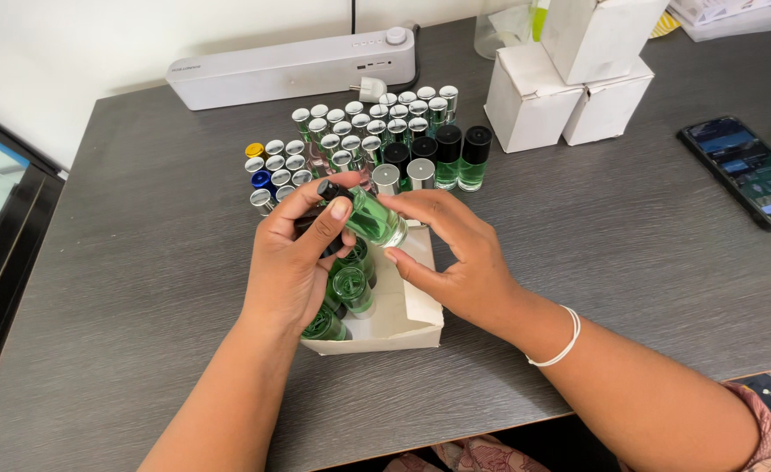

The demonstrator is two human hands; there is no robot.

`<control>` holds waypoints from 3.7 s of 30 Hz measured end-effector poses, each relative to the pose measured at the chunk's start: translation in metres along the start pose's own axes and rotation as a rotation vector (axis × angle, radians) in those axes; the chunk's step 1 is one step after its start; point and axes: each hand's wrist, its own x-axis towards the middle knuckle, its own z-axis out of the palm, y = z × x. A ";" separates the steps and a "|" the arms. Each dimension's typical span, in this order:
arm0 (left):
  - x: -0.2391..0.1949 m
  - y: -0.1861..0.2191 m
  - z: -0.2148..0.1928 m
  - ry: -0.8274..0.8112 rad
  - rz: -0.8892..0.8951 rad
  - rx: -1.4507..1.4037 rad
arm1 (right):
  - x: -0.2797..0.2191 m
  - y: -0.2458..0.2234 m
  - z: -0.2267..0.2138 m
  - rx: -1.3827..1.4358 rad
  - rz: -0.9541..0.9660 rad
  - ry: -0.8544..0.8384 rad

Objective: The person picks up small green bottles from a white box, removes the black caps, and replaces them with silver caps. The person then places the capped bottles back into the box.

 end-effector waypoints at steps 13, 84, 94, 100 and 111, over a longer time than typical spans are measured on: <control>0.001 -0.001 -0.002 0.002 -0.002 0.023 | -0.001 0.000 -0.001 -0.002 -0.016 -0.001; 0.000 0.013 0.000 -0.013 -0.139 0.058 | -0.005 -0.004 -0.004 -0.256 -0.053 -0.079; 0.000 0.016 0.003 -0.001 -0.181 0.141 | -0.003 -0.003 -0.005 -0.189 -0.118 -0.034; 0.002 0.006 -0.003 -0.027 -0.122 0.043 | -0.005 -0.004 -0.004 -0.215 -0.052 -0.061; 0.000 0.002 0.001 -0.001 0.005 0.016 | -0.006 0.003 -0.002 0.117 0.168 -0.058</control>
